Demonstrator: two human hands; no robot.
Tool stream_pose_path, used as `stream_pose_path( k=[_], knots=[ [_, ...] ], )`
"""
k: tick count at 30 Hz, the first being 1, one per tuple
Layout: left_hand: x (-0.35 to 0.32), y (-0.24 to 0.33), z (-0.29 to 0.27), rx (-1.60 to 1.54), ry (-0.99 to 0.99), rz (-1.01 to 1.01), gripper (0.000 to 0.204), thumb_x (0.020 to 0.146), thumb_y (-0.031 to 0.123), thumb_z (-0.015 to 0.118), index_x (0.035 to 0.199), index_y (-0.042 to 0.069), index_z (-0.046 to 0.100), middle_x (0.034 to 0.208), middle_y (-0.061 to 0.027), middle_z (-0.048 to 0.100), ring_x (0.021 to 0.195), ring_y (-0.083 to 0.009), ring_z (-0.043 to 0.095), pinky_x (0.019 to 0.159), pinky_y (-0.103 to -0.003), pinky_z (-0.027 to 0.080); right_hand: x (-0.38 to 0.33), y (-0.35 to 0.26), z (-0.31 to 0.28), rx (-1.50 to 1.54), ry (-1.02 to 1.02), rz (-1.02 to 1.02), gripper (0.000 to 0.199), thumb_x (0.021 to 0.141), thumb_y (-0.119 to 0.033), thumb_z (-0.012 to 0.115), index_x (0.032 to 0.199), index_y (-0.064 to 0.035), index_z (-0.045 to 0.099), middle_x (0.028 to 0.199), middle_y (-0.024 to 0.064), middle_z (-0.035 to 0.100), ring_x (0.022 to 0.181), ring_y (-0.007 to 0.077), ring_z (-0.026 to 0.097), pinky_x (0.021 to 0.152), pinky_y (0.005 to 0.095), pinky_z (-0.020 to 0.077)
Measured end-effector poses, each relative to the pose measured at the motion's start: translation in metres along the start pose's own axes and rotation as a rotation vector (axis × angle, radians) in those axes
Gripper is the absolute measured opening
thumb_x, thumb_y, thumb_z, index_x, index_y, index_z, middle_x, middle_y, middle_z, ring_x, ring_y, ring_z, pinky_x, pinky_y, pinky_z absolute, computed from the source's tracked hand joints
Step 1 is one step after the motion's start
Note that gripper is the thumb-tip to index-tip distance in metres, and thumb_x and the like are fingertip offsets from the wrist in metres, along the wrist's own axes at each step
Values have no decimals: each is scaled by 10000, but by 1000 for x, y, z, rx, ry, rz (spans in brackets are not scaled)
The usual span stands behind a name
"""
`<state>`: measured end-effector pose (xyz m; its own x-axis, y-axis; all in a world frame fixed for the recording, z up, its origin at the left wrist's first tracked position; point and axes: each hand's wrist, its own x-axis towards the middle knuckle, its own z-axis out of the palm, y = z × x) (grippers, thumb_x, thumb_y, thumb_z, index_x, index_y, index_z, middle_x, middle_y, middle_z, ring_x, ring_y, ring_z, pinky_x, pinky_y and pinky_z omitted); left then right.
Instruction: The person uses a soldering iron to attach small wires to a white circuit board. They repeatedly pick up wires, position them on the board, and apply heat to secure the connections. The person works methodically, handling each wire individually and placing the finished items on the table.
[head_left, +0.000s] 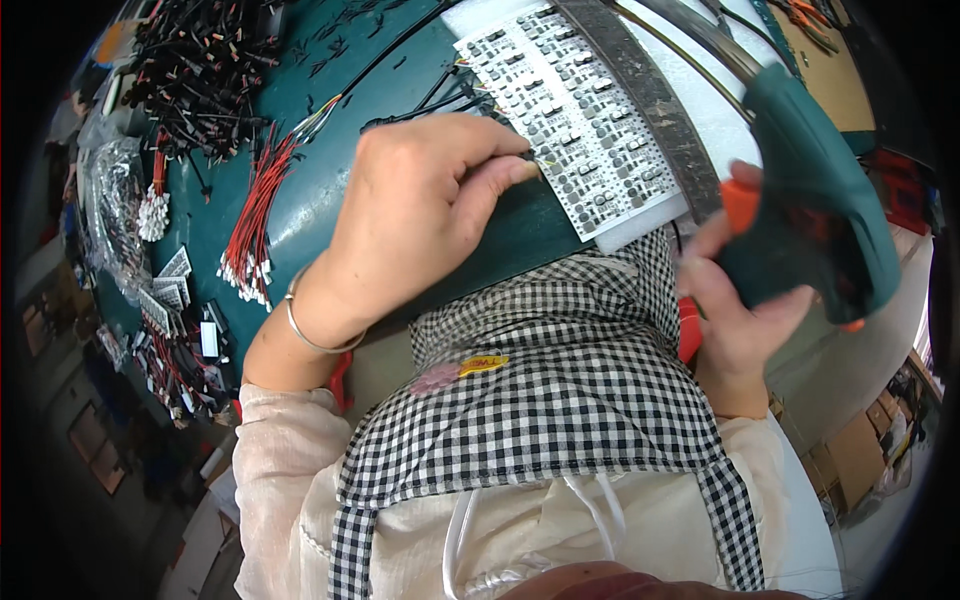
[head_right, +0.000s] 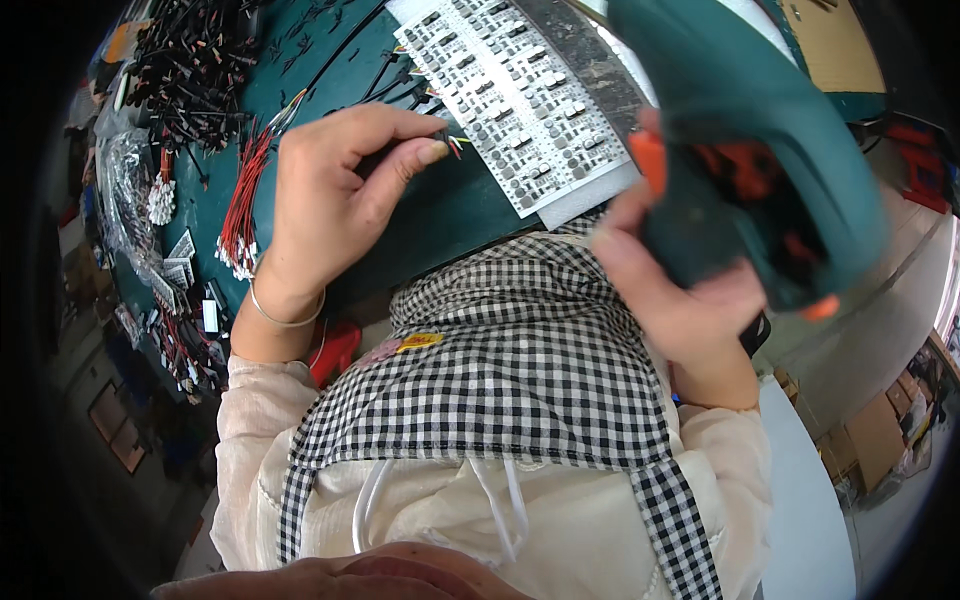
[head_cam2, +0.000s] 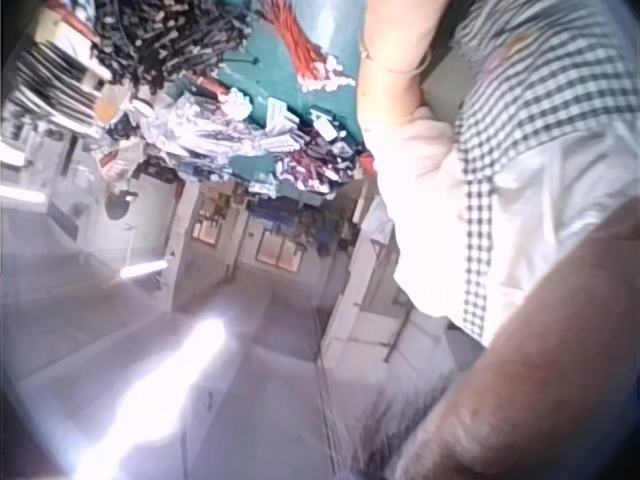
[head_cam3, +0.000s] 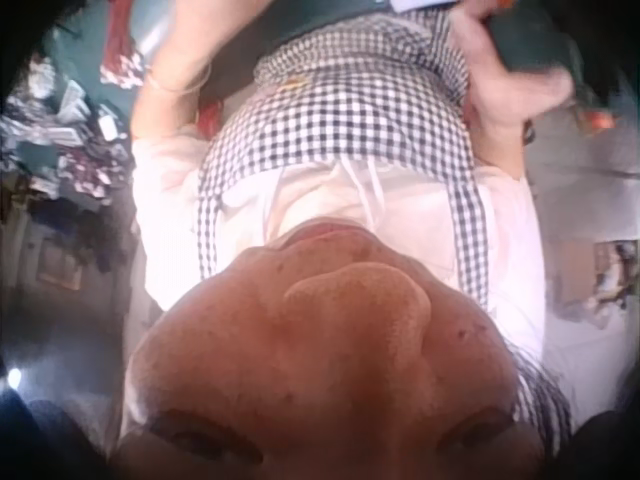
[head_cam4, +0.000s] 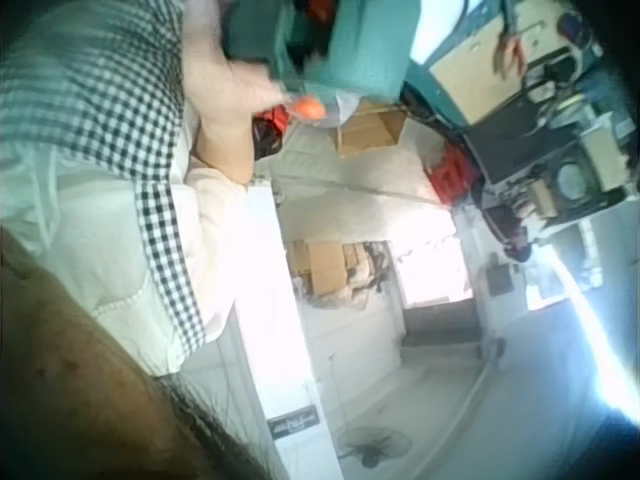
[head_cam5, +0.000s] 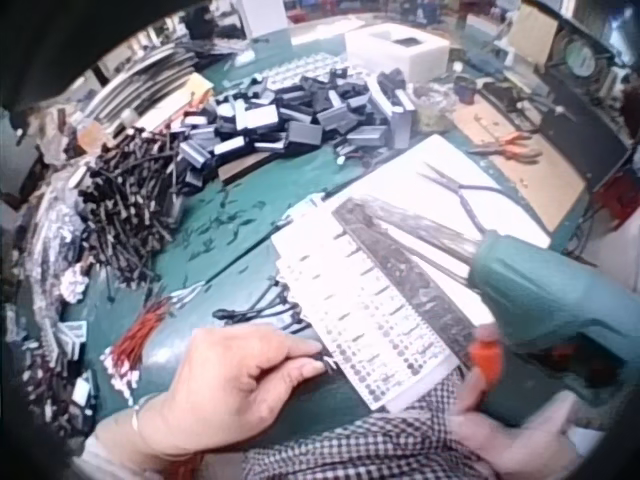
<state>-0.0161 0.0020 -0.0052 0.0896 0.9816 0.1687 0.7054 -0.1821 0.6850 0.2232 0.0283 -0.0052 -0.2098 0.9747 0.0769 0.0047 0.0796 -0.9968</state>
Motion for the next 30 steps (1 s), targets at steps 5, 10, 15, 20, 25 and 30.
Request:
stream_pose_path(
  k=[5, 10, 15, 20, 25, 30],
  knots=[
    [2, -5, -10, 92, -33, -67, 131, 747, 58, 738, 861, 4, 702, 749, -98, 688, 615, -167, 645, 562, -247, 482, -20, -10, -31, 33, 4, 103, 726, 746, -214, 769, 1251, 146, 392, 642, 70, 511, 469, 117, 477, 411, 202, 381],
    [4, -11, -2, 201, -7, 20, 101, 748, 63, 731, 826, 12, 692, 725, -104, 672, 573, -205, 623, 525, -273, 469, -31, -11, -46, 30, -36, 146, 743, 755, -252, 772, 1252, 147, 391, 628, 61, 493, 465, 112, 462, 398, 204, 372],
    [6, -15, 3, 315, 37, 55, 66, 754, 61, 716, 800, 34, 678, 700, -97, 641, 553, -243, 595, 509, -310, 460, -32, -11, -45, 25, -55, 213, 742, 753, -253, 774, 1246, 153, 394, 662, 77, 510, 474, 109, 463, 400, 205, 378],
    [5, -18, 6, 351, 36, 66, 57, 758, 59, 709, 798, 42, 673, 706, -87, 632, 569, -251, 596, 515, -325, 463, -31, -9, -45, 2, -100, 262, 738, 721, -242, 801, 1217, 154, 425, 814, 144, 563, 502, 110, 480, 413, 213, 407],
    [3, -16, 7, 399, 37, 56, 65, 754, 67, 714, 790, 47, 663, 700, -80, 626, 578, -252, 597, 518, -330, 466, -30, -7, -42, 3, -92, 304, 721, 689, -196, 822, 1198, 147, 443, 1019, 191, 560, 550, 118, 500, 424, 220, 426],
    [2, -15, 10, 410, 74, 79, 72, 752, 69, 713, 777, 48, 650, 692, -74, 619, 584, -251, 599, 510, -334, 468, -32, -7, -41, 11, -87, 336, 691, 686, -136, 812, 1213, 115, 442, 1094, 197, 539, 601, 133, 522, 434, 228, 449]
  ],
)
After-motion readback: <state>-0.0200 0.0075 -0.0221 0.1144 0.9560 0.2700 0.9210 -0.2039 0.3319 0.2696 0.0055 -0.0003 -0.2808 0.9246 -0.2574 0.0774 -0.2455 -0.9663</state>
